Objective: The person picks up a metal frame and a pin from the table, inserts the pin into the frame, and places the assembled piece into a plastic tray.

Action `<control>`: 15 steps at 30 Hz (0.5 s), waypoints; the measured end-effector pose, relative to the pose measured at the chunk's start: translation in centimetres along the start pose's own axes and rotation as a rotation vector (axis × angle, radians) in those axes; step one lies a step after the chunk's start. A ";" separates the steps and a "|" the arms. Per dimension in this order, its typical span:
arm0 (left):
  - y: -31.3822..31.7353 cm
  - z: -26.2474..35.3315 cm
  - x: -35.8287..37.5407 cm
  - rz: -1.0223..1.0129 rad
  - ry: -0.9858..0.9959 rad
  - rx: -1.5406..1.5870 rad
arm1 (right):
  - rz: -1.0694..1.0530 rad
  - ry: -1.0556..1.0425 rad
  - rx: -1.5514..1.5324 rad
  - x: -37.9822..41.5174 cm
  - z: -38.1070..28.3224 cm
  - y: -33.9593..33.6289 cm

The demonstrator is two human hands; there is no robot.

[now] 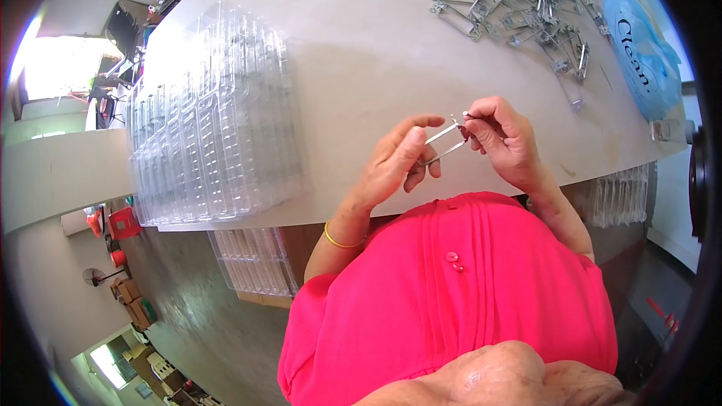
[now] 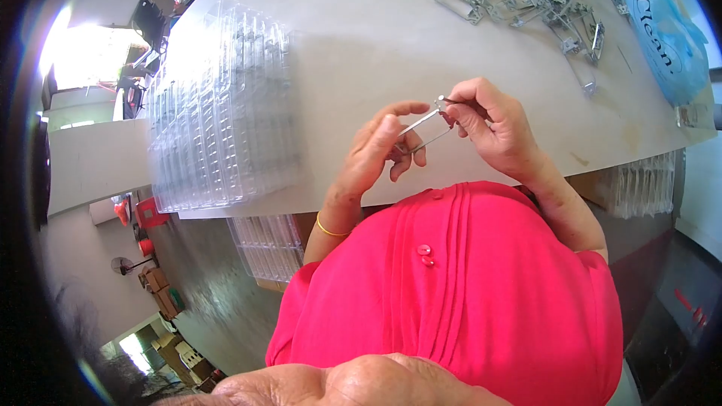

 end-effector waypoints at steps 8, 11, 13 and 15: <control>-0.7 -0.5 -1.0 -0.086 0.173 0.331 | 0.123 0.325 -0.543 -0.4 0.8 0.1; 0.2 -1.3 -1.5 -0.092 0.173 0.383 | 0.147 0.438 -0.592 -0.1 0.7 1.0; 0.4 -1.9 -1.7 -0.097 0.142 0.384 | 0.126 0.462 -0.602 0.1 1.0 1.4; 0.2 -2.1 -1.7 -0.107 0.140 0.362 | 0.106 0.485 -0.615 0.3 1.0 2.0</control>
Point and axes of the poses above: each hand's wrist, its own x-axis away from the middle knuckle, its own y-axis out of the palm, z = x × y, the point moved 1 cm from there along -x, towards the middle knuckle, and after that the axes turned 9 degrees about z, right-handed, at the moved point
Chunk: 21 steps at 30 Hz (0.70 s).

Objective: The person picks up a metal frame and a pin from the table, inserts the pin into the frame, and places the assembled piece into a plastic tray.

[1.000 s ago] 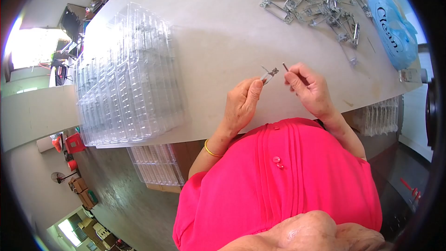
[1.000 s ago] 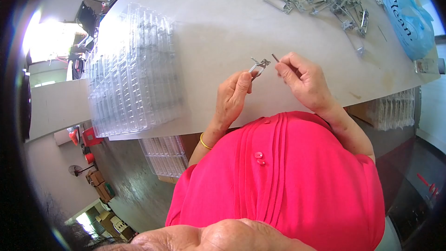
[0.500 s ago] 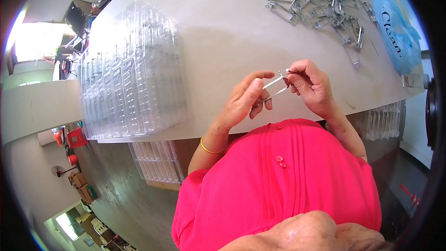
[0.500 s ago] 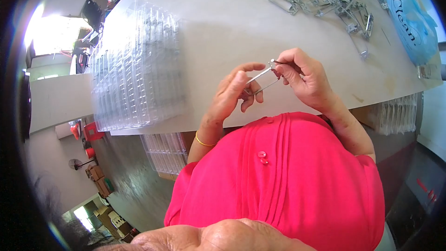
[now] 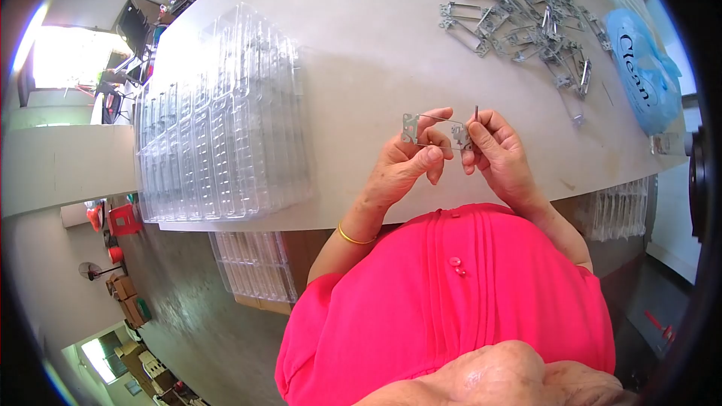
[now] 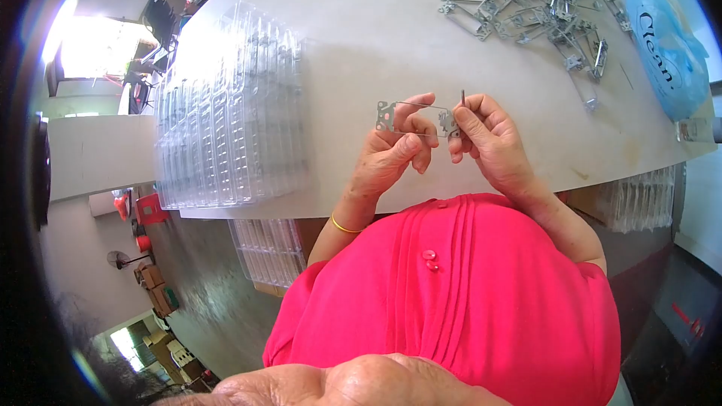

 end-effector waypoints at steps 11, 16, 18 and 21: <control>-0.1 -0.1 0.2 0.138 0.126 -0.125 | 0.075 -0.091 0.343 0.2 -0.3 -0.6; 0.0 -0.7 0.4 0.134 -0.109 -0.185 | 0.062 -0.249 0.541 1.0 -1.6 0.6; 0.2 -0.7 0.4 0.138 -0.103 -0.247 | 0.046 -0.271 0.613 0.9 -1.6 0.7; 0.6 -0.3 0.6 0.159 -0.059 -0.401 | 0.000 -0.271 0.628 0.7 -1.6 0.9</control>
Point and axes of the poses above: each hand's wrist, its own x-axis away from the middle knuckle, its own y-axis out of the palm, z = x × y, the point moved 1 cm from there along -x, towards the middle knuckle, and after that the axes turned 9 degrees about z, right-handed, at the moved point
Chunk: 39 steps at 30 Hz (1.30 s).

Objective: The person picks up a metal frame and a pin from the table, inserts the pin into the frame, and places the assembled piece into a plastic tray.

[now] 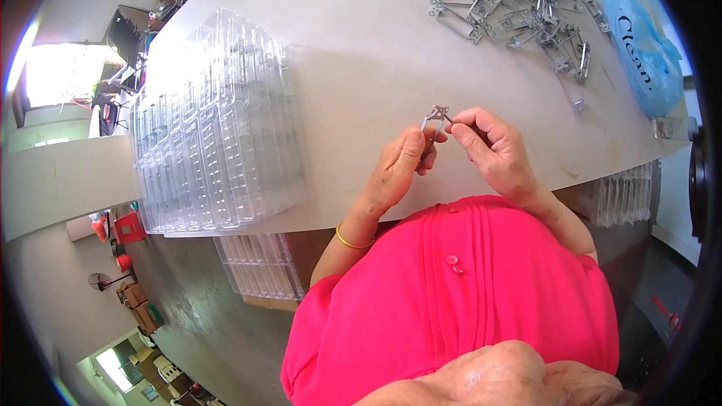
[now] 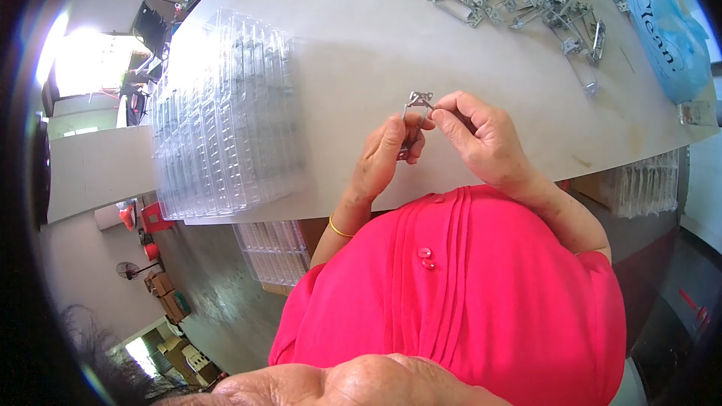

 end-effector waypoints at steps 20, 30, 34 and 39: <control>-0.3 -0.3 -0.1 0.163 0.544 -0.662 | -0.103 0.344 -0.220 -0.3 -0.5 -0.4; 0.2 -0.3 0.2 0.085 0.574 -0.755 | -0.255 0.391 -0.269 -0.7 0.3 -1.3; 0.5 0.4 0.4 0.081 0.591 -0.795 | -0.285 0.432 -0.204 -1.2 0.2 -2.2; 0.8 0.4 0.6 -0.003 0.573 -0.811 | -0.206 0.161 -0.085 -1.7 1.4 -2.3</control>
Point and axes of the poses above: each hand's wrist, its own x-axis away from the middle knuckle, its own y-axis out of the palm, z = x × y, the point moved 1 cm from there along -x, towards the middle knuckle, and after that the axes turned 9 degrees about z, right-handed, at the moved point
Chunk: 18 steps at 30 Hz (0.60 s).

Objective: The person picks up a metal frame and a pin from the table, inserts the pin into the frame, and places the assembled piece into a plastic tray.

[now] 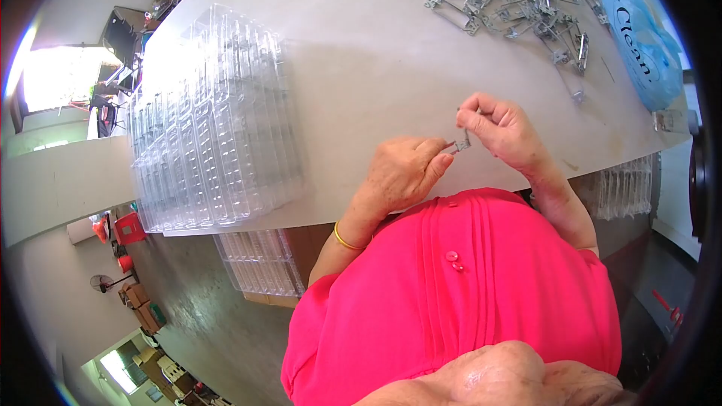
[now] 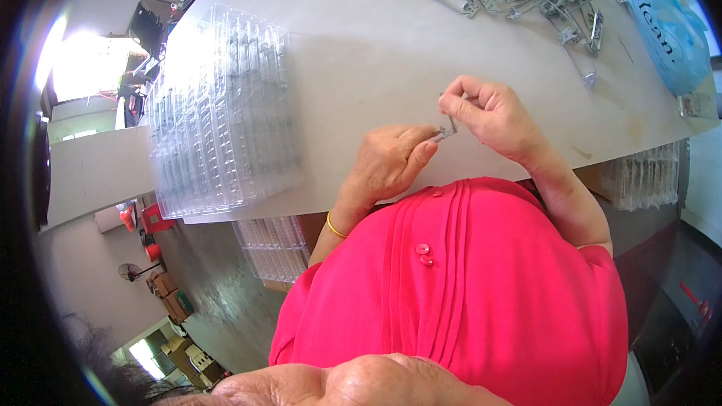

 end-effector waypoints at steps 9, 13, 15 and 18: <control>-0.9 0.0 0.2 0.037 -0.628 0.750 | 0.249 -0.036 -0.294 0.9 -1.4 0.2; -0.5 -0.1 0.2 0.053 -0.663 0.800 | 0.195 -0.079 -0.315 1.2 -1.5 1.3; -0.5 0.1 0.1 0.058 -0.672 0.805 | 0.215 -0.144 -0.349 1.1 -1.1 2.0; -0.7 0.2 0.0 0.053 -0.620 0.728 | 0.232 -0.217 -0.264 0.9 -0.5 2.1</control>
Point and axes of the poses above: each hand's wrist, its own x-axis away from the middle knuckle, its own y-axis out of the palm, z = x × y, the point moved 1 cm from there along -x, towards the middle knuckle, and after that the axes turned 9 degrees about z, right-handed, at the moved point
